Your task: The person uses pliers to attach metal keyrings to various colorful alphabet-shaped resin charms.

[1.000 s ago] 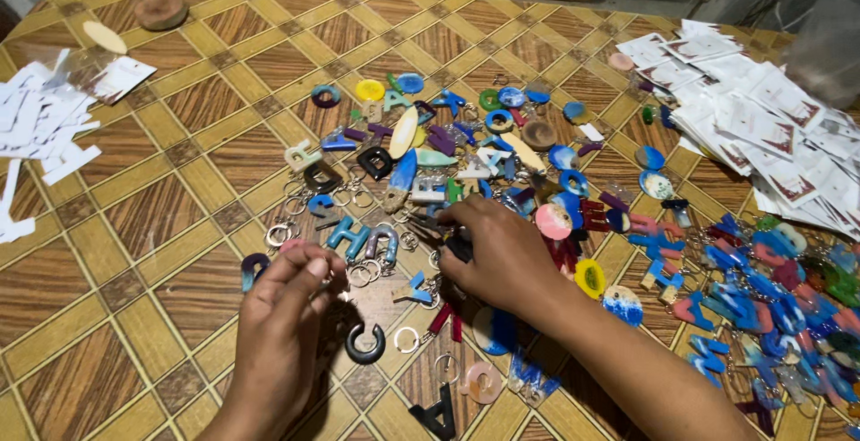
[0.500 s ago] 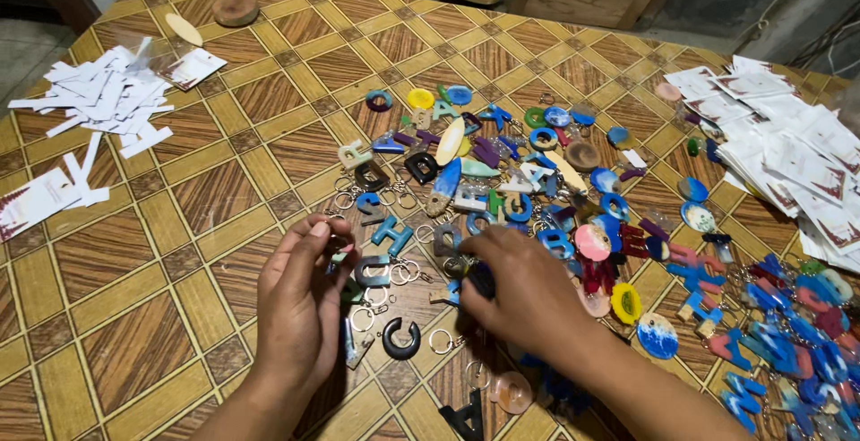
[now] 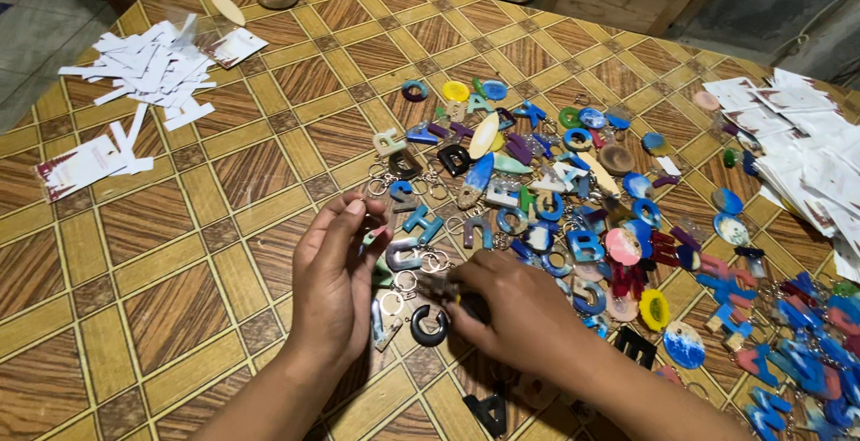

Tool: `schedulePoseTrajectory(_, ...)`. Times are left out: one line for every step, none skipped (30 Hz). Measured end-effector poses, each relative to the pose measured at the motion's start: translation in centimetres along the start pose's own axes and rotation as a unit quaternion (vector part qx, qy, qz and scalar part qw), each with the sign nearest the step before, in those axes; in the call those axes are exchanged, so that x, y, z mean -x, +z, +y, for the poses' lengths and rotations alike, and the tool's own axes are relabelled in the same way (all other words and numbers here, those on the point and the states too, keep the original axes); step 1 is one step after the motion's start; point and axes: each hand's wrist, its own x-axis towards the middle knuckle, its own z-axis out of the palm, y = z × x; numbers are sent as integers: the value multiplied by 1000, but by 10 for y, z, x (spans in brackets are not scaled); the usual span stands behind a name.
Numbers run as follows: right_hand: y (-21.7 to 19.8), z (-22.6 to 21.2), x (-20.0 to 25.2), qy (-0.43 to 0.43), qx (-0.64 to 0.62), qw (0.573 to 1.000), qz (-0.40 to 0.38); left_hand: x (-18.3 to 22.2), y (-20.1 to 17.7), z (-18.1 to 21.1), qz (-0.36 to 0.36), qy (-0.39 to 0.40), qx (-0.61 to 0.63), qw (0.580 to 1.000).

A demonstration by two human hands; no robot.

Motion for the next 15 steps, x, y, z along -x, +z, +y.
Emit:
schedulePoseTrajectory(-3, -4, 3, -3, 0, 1000, -2, 0, 0, 0, 3, 2, 1, 1000)
schedulePoseTrajectory(-7, -7, 6, -30, -16, 999, -25, 0, 1, 1, 3, 0, 7, 1000)
schedulePoseTrajectory(-9, -11, 9, -56, -32, 997, -48, 0, 0, 0, 2, -3, 12, 1000)
schedulePoseTrajectory(-9, -12, 11, -58, -33, 997, -50, 0, -1, -1, 5, -3, 12, 1000)
schedulePoseTrajectory(-9, -12, 12, -53, -19, 996, -65, -1, -2, -2, -8, 4, 13, 1000)
schedulePoseTrajectory(-10, -13, 14, -48, -4, 996, -79, -2, -3, -3, -21, 11, 14, 1000)
schedulePoseTrajectory(-11, -11, 16, -50, -3, 996, -80, -2, -3, -3, -20, 13, 15, 1000)
schedulePoseTrajectory(-11, -9, 17, -30, 15, 997, -70, -2, -3, -3, -17, 7, 19, 1000)
schedulePoseTrajectory(-12, -7, 18, -11, 34, 998, -60, -3, -3, -3, -13, 2, 23, 1000)
schedulePoseTrajectory(-12, -4, 18, -13, 34, 997, -61, -3, -3, -3, -11, 4, 23, 1000)
schedulePoseTrajectory(-12, -2, 17, 3, 65, 996, -56, -4, -4, -3, -17, 8, 24, 1000)
schedulePoseTrajectory(-11, 1, 16, 20, 95, 994, -50, -4, -4, -3, -23, 13, 25, 999)
schedulePoseTrajectory(-11, -1, 15, 18, 95, 994, -51, -4, -4, -3, -21, 14, 26, 999)
schedulePoseTrajectory(-11, -4, 14, -3, 75, 996, -37, -4, -4, -2, -30, 23, 27, 999)
schedulePoseTrajectory(-11, -6, 12, -24, 54, 998, -23, -4, -4, -2, -40, 32, 28, 998)
